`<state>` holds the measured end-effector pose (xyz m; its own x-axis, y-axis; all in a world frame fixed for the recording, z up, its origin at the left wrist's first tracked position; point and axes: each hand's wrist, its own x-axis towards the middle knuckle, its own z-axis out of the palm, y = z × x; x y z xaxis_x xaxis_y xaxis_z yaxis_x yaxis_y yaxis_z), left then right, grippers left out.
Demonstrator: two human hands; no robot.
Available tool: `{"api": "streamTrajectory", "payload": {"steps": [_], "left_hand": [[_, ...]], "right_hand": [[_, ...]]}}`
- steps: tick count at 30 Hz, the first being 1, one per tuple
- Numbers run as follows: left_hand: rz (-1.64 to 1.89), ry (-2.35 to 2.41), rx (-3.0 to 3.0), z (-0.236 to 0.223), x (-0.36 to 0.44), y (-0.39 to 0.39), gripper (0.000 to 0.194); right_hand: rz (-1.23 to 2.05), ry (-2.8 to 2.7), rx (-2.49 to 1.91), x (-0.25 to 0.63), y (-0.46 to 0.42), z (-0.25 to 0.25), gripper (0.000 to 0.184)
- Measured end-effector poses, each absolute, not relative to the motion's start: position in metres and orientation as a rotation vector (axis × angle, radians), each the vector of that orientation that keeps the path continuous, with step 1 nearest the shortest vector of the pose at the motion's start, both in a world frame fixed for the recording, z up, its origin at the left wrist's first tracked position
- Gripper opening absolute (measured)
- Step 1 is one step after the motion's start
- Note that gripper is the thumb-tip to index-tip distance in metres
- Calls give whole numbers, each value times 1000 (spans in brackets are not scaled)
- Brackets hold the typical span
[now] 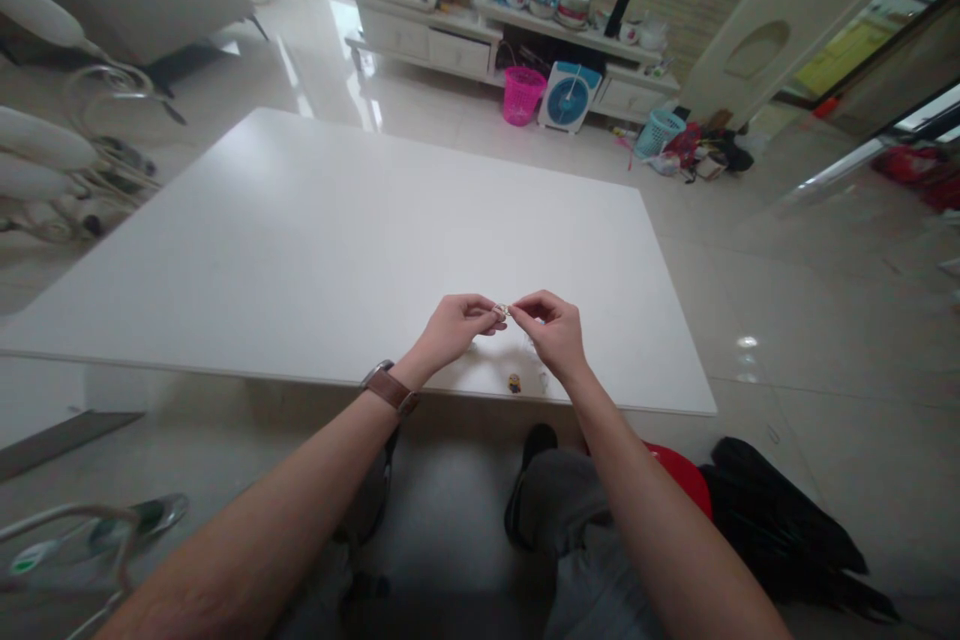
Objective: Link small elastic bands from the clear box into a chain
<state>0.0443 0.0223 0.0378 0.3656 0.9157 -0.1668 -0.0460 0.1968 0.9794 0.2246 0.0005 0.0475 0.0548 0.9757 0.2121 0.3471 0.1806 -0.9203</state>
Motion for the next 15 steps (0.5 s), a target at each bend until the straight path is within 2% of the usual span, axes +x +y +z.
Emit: {"api": "streamTrajectory", "payload": {"steps": [15], "left_hand": [[819, 990, 1176, 43, 46, 21, 29]], "right_hand": [[775, -1574, -1342, 223, 0, 48, 26]]}}
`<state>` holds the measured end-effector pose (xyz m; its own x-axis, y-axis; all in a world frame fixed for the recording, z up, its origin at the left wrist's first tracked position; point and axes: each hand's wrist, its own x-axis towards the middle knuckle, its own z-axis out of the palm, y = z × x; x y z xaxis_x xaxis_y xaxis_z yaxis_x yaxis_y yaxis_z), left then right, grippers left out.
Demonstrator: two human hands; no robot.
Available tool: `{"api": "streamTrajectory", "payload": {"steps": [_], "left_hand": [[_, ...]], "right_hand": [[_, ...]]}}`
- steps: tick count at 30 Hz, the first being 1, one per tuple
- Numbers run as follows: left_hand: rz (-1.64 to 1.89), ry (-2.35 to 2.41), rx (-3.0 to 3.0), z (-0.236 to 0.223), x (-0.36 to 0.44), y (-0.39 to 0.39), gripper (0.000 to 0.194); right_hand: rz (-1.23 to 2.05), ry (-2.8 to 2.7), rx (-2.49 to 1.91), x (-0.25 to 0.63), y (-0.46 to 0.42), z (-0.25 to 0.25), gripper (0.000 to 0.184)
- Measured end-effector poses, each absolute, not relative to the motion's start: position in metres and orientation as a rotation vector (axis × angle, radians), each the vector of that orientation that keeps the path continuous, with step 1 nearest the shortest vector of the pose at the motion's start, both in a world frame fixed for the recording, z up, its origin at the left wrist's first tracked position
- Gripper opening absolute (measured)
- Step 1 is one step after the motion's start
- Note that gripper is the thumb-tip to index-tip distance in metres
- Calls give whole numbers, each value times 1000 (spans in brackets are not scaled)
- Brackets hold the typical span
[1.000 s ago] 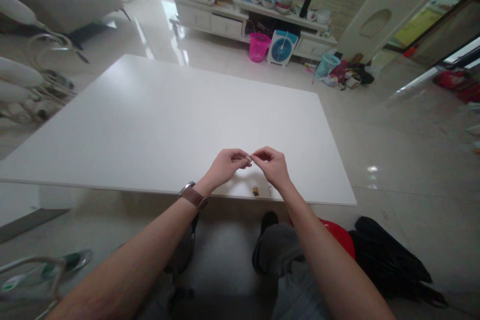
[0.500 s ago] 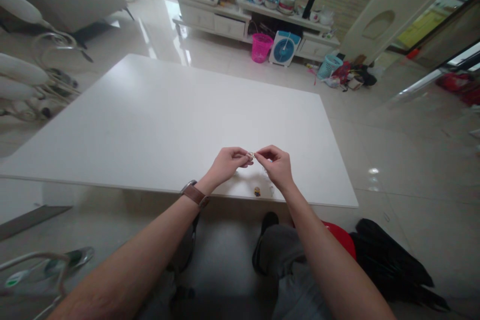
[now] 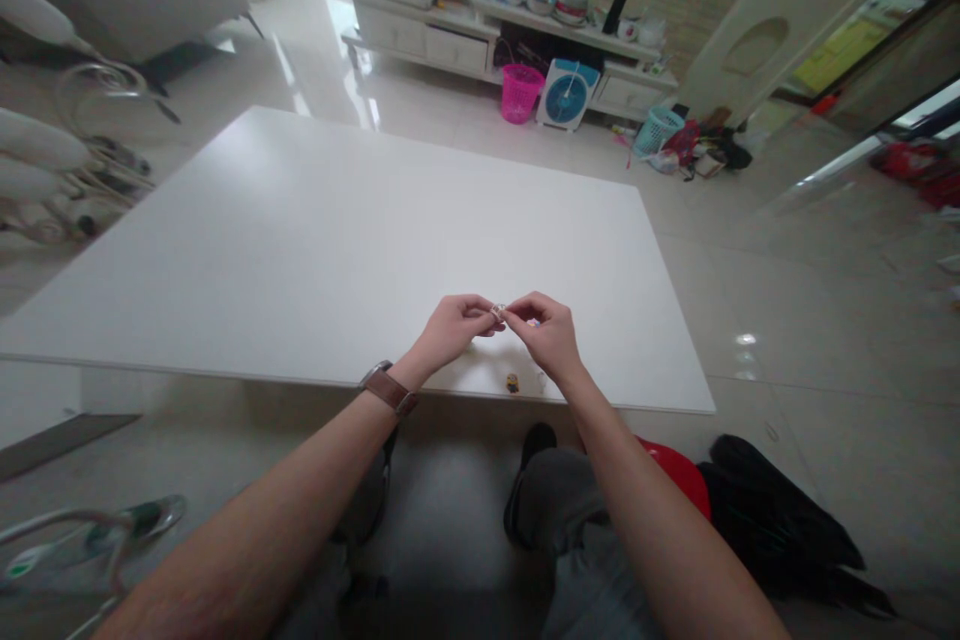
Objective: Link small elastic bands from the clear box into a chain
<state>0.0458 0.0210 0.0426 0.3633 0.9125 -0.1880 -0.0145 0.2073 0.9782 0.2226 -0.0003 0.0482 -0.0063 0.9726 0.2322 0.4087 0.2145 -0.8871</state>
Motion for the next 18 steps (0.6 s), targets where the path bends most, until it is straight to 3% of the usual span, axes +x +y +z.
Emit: {"api": "streamTrajectory", "payload": {"steps": [18], "left_hand": [[800, 948, 1164, 40, 45, 21, 31]], "right_hand": [[716, -1596, -1367, 219, -3, 46, 20]]}}
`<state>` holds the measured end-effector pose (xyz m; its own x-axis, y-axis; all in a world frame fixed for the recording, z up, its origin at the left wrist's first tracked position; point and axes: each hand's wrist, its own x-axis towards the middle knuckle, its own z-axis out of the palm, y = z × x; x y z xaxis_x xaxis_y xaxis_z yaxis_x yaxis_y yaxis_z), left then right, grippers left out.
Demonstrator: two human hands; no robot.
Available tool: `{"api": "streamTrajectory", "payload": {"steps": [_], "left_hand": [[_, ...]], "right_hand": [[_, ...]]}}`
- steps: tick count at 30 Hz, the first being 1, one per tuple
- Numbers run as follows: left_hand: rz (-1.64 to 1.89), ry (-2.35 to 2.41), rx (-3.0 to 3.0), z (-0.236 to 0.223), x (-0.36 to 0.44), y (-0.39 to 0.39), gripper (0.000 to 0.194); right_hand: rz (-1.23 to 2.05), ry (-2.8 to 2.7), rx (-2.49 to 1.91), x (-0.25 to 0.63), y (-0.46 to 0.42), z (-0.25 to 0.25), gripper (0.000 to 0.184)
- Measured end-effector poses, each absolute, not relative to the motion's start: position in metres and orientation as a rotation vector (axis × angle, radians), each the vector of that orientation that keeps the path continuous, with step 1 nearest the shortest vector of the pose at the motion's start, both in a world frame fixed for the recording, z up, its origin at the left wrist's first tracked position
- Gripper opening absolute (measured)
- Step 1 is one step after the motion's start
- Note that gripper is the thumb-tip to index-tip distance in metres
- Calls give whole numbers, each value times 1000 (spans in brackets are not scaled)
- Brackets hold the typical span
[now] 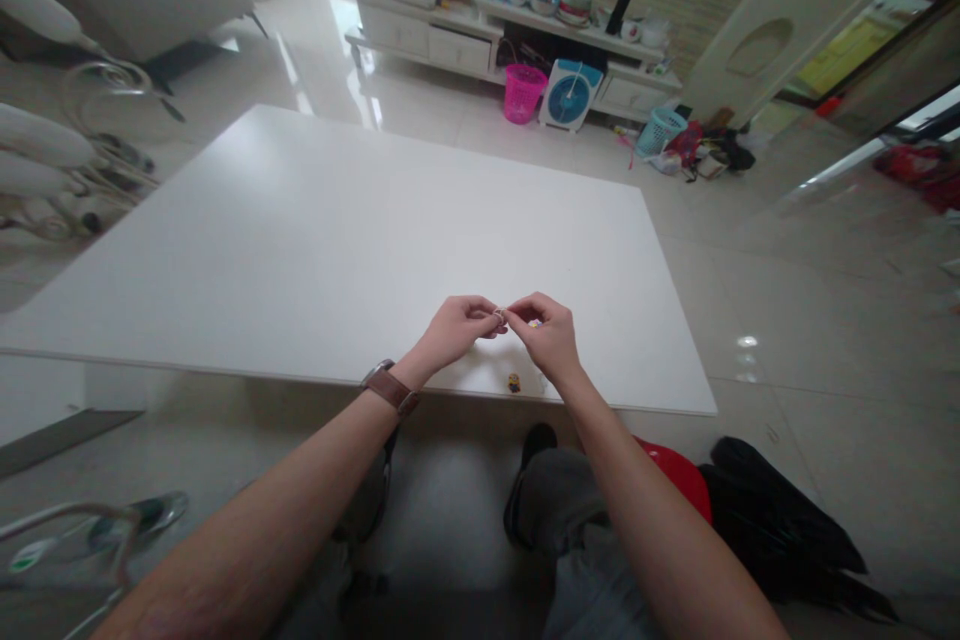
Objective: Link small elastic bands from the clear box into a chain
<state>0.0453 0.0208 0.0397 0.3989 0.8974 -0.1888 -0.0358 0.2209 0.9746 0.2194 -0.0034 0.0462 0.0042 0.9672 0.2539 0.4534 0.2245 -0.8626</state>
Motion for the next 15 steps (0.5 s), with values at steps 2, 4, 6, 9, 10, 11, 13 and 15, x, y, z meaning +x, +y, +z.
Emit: {"api": "streamTrajectory", "payload": {"steps": [2, 4, 6, 9, 10, 11, 13, 15], "left_hand": [[795, 924, 1153, 37, 46, 21, 31], [791, 910, 1143, 36, 46, 21, 32], [787, 902, 1137, 36, 46, 21, 31], [780, 897, 1120, 38, 46, 21, 30], [776, 897, 1112, 39, 46, 20, 30], [772, 898, 1103, 40, 46, 20, 30], [766, 897, 1085, 42, 46, 20, 31], [761, 889, 1068, 42, 46, 19, 32]], "right_hand": [[703, -1604, -1370, 219, -3, 46, 17], [697, -1615, -1367, 219, -3, 45, 14], [699, -1618, -1359, 219, -3, 44, 13], [707, -1614, -1340, 219, -2, 42, 12], [708, -1609, -1339, 219, -2, 42, 11], [709, -1604, -1341, 219, -2, 41, 11], [715, -1594, -1347, 220, -2, 40, 11], [726, -1586, -1356, 220, -2, 40, 11]]}}
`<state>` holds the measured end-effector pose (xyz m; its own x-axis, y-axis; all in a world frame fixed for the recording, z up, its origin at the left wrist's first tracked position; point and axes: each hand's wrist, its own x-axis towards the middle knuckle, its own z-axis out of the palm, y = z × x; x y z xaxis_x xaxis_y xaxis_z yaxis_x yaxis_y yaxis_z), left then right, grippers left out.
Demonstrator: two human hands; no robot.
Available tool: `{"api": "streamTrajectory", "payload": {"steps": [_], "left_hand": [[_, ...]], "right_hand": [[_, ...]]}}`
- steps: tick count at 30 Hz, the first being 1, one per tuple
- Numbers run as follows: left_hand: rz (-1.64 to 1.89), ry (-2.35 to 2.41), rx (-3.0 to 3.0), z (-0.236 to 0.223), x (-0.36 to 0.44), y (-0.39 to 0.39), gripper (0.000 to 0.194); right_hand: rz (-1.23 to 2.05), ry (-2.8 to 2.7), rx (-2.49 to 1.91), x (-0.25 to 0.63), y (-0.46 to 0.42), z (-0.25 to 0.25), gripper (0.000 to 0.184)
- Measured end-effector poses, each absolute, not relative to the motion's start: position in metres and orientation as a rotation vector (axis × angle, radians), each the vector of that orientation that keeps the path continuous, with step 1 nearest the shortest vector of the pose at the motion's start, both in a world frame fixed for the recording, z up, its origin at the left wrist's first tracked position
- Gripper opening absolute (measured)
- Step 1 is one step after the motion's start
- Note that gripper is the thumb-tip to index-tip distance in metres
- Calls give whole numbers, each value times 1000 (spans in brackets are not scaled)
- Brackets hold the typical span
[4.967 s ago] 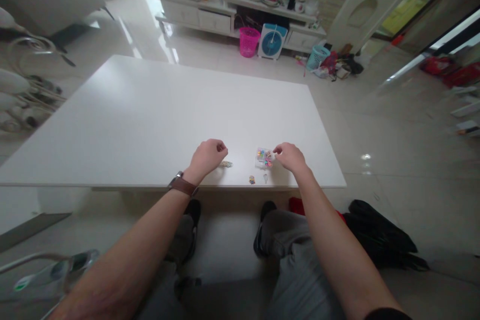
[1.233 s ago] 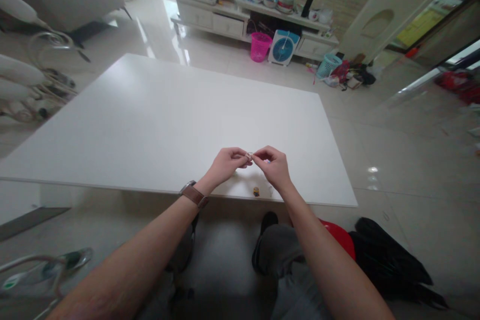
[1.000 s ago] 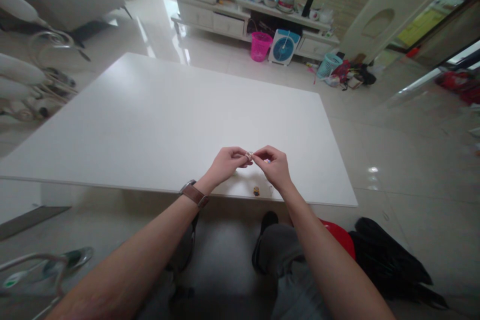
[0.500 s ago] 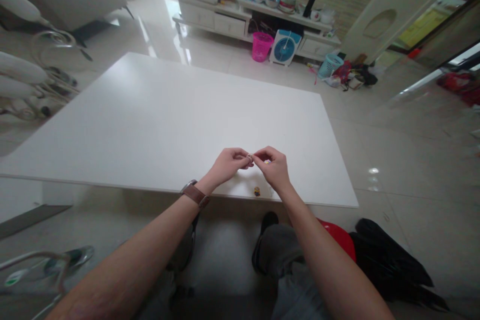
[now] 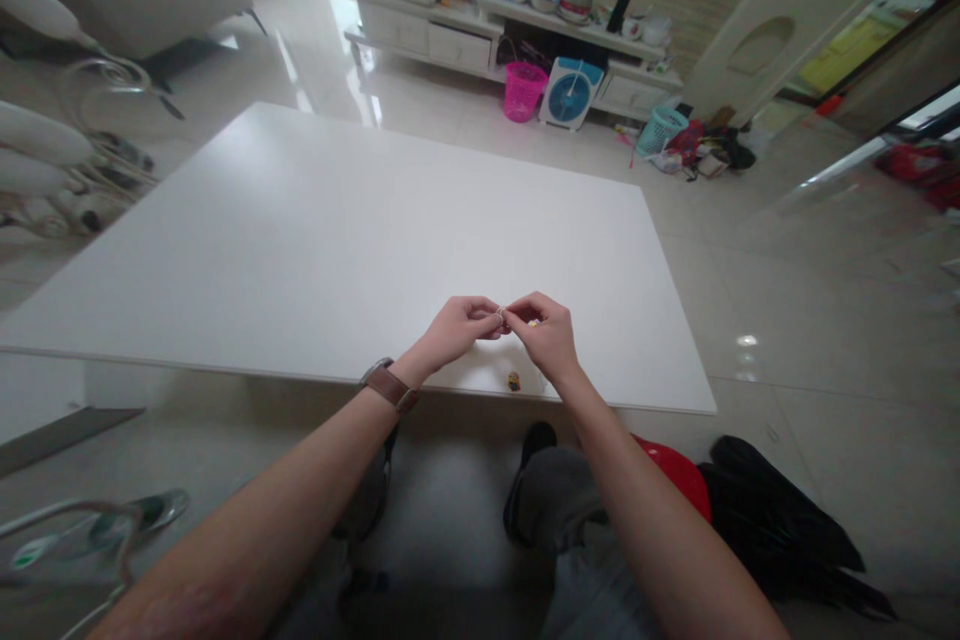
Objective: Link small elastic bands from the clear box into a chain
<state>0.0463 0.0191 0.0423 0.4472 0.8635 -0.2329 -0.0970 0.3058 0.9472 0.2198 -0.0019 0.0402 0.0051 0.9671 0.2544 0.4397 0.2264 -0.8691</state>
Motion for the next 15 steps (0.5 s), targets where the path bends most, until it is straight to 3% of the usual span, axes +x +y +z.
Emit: {"api": "streamTrajectory", "payload": {"steps": [15], "left_hand": [[760, 822, 1038, 38, 45, 19, 39]], "right_hand": [[744, -1555, -1343, 220, -2, 38, 10]]}}
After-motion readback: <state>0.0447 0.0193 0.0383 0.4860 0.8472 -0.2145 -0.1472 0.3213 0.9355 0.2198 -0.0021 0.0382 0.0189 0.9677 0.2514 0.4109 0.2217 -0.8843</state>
